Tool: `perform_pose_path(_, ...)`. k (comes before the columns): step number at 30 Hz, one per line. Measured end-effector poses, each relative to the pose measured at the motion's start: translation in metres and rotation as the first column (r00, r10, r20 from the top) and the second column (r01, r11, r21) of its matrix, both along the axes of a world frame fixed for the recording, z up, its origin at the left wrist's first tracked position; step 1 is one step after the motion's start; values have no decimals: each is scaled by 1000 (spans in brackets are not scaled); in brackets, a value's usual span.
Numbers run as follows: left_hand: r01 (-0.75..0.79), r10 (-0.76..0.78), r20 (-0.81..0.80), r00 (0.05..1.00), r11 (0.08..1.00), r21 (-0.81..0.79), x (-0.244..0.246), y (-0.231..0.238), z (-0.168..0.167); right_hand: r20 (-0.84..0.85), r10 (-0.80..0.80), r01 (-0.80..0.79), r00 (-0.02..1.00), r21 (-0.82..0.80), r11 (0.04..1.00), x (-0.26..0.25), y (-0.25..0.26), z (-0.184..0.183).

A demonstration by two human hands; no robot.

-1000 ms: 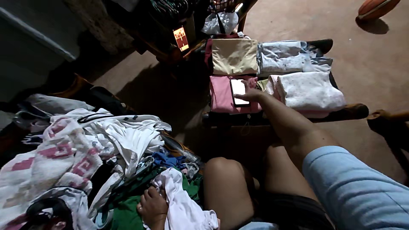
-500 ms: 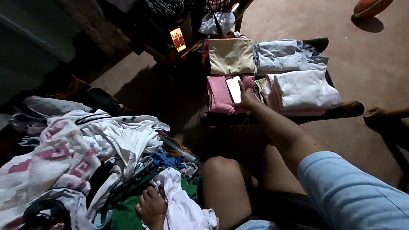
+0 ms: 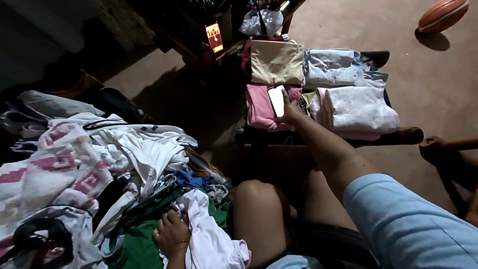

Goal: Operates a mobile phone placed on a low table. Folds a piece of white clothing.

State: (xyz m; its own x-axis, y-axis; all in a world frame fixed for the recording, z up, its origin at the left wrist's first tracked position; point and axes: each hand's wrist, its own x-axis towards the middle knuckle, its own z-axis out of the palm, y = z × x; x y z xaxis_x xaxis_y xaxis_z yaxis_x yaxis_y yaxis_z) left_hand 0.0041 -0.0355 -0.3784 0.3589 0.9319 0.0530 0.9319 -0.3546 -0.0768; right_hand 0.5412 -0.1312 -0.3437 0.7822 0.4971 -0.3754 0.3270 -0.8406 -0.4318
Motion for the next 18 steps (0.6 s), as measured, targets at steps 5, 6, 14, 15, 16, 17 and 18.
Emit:
perform_pose_path(5, -27, 25, -28, 999, 997, -70, -1, 3, -1, 31, 36, -33, 999, -88, 996, 0, 5, 0)
perform_pose_path(6, -22, 21, -22, 1000, 997, -68, -1, 2, 0, 36, 34, -30, 999, -101, 994, -1, 6, 0)
perform_pose_path(14, -31, 31, -12, 999, 997, -76, -1, 2, 1, 30, 33, -27, 999, -175, 984, -1, 13, 1)
perform_pose_path(15, -21, 21, 1, 1000, 998, -66, -1, 1, 1, 32, 46, -39, 998, -190, 981, -1, 14, 1)
perform_pose_path(16, -17, 18, 6, 1000, 998, -63, -1, 1, 1, 34, 52, -44, 998, -200, 979, 0, 14, 0)
perform_pose_path(17, -16, 16, 4, 1000, 998, -61, -1, 1, 1, 34, 52, -43, 998, -205, 978, -1, 15, 1)
perform_pose_path(18, -17, 17, 4, 1000, 997, -71, -1, 1, 1, 30, 47, -40, 998, -204, 978, -2, 15, 3)
